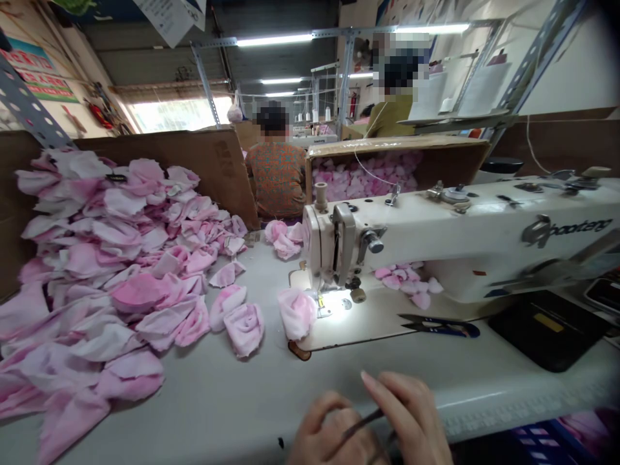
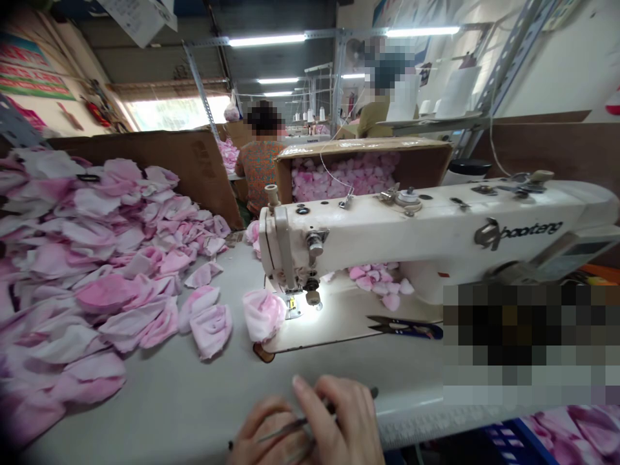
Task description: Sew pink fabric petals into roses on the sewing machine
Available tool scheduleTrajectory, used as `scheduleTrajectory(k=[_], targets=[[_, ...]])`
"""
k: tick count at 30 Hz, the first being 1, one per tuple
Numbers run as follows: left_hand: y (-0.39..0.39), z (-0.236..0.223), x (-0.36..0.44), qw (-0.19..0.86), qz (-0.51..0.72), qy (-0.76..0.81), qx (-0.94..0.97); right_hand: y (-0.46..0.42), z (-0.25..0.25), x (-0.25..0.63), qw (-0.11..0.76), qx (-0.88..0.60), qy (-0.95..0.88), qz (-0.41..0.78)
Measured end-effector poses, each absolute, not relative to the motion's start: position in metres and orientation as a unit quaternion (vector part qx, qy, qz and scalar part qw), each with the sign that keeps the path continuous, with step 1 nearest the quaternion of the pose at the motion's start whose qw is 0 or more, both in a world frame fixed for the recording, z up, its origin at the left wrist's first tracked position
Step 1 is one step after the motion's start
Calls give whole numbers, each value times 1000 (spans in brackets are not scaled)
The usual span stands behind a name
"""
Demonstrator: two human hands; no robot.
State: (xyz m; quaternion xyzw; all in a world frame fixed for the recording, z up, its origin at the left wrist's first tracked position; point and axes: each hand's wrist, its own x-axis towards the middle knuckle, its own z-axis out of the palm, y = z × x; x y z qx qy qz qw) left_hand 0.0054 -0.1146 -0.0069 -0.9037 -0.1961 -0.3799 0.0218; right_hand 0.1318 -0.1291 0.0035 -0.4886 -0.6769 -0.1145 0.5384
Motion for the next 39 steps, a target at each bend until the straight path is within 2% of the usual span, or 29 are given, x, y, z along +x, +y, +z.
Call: scheduleTrajectory(k=[3,5,7,10,12,14,18,23,25,27,32,34,39], targets=[[-92,19,-12,120,-342,-225,-904,-127,-2,165,412,-491,-766,-53],[-68,33,-26,180,-301,-279,-894,-125,-5,175,374,-491,-786,-20],[-41,38,-35,194,-237,-301,-903,-122,-6,176,340,-459,-821,5],[-11,30,-40,140,-152,-308,-929,-115,0,170,276,-413,-868,-12],[-6,20,-38,107,-137,-305,-937,-109,4,169,234,-411,-880,-54],[-11,11,-34,83,-148,-293,-941,-101,8,170,196,-414,-886,-76],[-31,3,-25,38,-186,-265,-945,-87,13,168,149,-393,-906,-40],[-34,23,-26,-95,-216,-321,-917,-79,9,153,90,-401,-911,-34],[-31,33,-26,-105,-225,-340,-907,-78,4,149,87,-404,-909,-49],[-31,37,-23,-43,-228,-317,-920,-79,1,147,80,-411,-907,-43],[-35,19,-11,214,-164,-248,-931,-79,-2,149,48,-420,-906,-29],[-32,11,-12,249,-151,-252,-923,-75,-1,153,45,-403,-912,-53],[-17,13,-18,259,-182,-252,-915,-51,4,158,43,-359,-929,-81]])
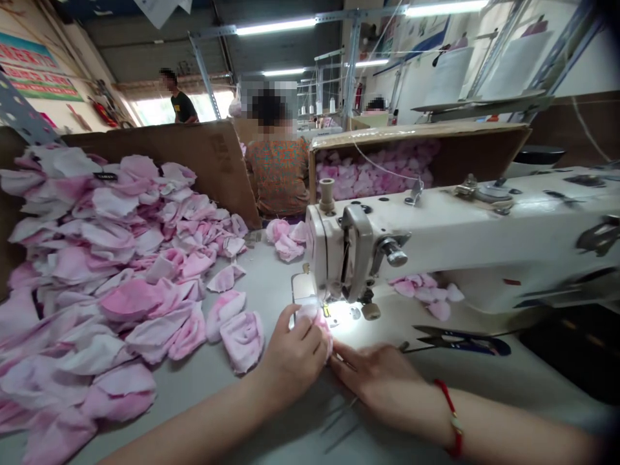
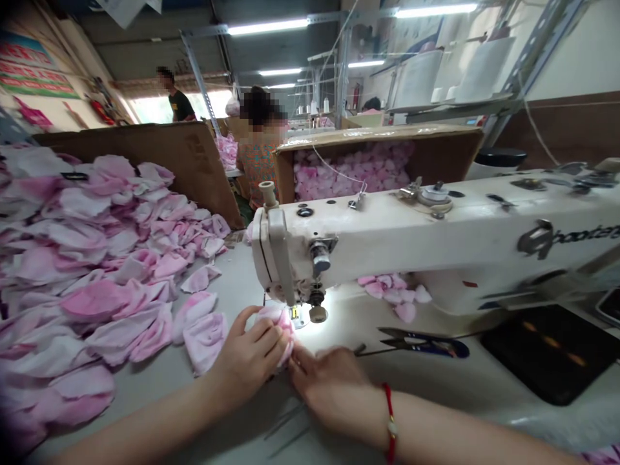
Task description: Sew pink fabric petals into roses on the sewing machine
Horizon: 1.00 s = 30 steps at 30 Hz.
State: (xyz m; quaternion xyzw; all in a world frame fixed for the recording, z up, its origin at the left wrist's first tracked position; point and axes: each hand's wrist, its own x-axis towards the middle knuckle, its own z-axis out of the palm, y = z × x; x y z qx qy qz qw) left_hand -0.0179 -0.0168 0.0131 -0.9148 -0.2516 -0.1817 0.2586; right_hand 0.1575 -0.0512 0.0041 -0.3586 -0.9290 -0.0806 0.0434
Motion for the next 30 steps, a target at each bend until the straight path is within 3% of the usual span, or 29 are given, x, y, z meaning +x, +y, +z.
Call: scheduleTrajectory(k=[6,12,18,30], targets=[[-11,8,-17,251,-181,-259,-915,-32,-2,156,96,-331,-937,-54],[-6,7,-26,54,-157,-273,-948,-38,2,166,93,-377,-921,21],[-4,14,-17,125,-167,-239,-948,-33,10,167,48,-387,-915,98],[3,11,-17,108,-194,-222,-950,-33,11,170,43,-388,-917,82]])
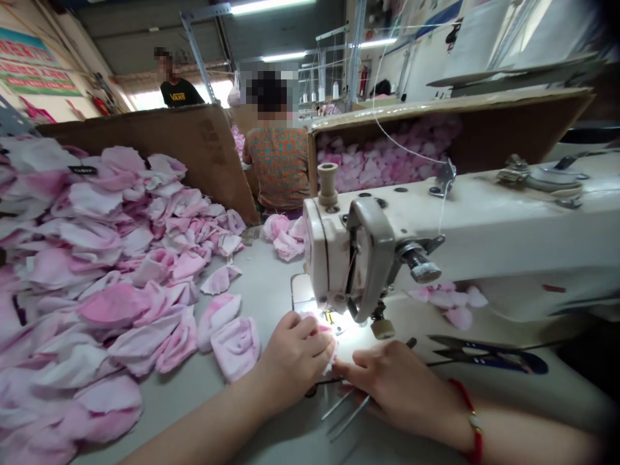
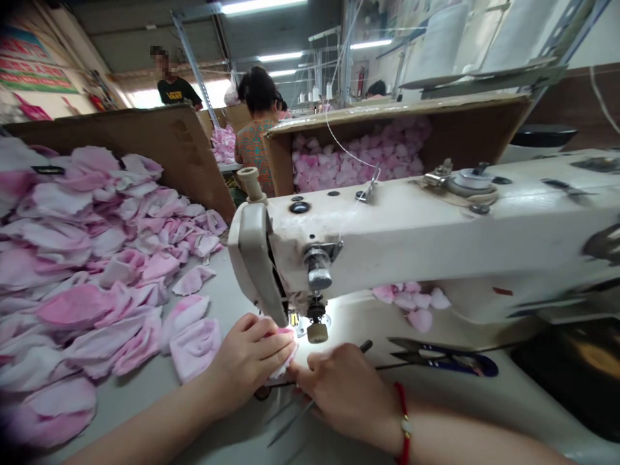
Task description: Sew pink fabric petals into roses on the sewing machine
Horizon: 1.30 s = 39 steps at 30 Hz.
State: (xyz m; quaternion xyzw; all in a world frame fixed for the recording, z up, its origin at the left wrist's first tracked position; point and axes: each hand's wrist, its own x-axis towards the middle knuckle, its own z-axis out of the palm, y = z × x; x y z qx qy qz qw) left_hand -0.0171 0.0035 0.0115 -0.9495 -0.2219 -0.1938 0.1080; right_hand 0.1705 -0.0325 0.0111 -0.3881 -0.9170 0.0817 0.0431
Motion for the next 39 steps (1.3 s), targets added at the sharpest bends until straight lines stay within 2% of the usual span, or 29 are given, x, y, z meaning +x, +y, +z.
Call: scheduleTrajectory(k=[8,12,15,22,30,39], targets=[[-1,17,-22,116,-150,-210,-959,-34,11,171,37,-403,-910,93],[-8,9,-24,136,-124,-232,-955,-27,19,187,83,-412,-896,145],[-12,3,-23,156,-143,-245,-946,-17,21,200,115,-480,-866,84],[-14,6,-18,161,-147,-246,-945,-12,1,196,81,-516,-853,-3],[-3,5,-14,175,-174,-264,-932,0,2,195,92,-565,-819,-42],[8,-2,-13,181,-161,-270,-932,7,7,196,110,-546,-829,-38]])
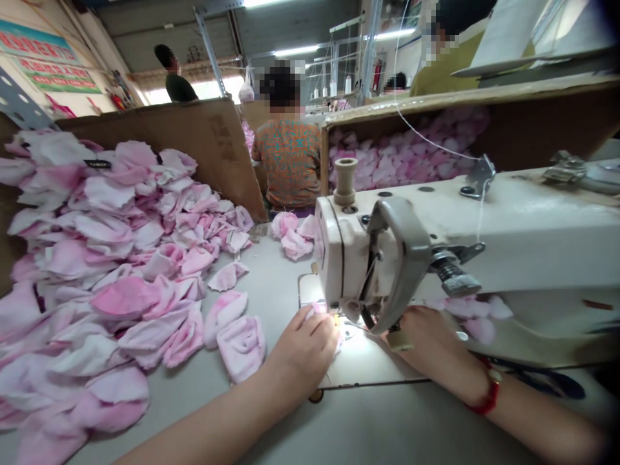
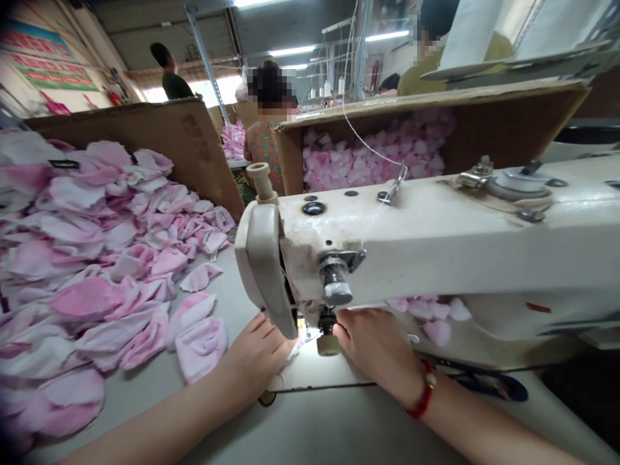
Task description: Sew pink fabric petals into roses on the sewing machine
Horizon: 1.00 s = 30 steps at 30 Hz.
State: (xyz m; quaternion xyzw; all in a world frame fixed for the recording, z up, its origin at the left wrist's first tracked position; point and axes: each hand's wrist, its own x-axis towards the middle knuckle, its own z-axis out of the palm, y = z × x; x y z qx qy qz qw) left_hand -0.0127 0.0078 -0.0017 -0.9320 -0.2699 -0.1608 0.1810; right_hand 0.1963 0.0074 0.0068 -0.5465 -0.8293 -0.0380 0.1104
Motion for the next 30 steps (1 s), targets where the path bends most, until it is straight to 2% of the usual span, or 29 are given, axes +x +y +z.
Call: scheduleTrajectory(k=[11,16,22,30], targets=[[2,-5,-15,171,-105,-285,-937,8,5,196,111,-558,-821,-50],[4,-10,-17,136,-93,-298,-940,7,3,197,120,-548,-826,-54],[6,-6,-20,101,-145,-272,-946,4,2,197,121,-550,-824,-72],[1,-1,-19,87,-142,-290,-942,19,13,212,51,-610,-779,-136]])
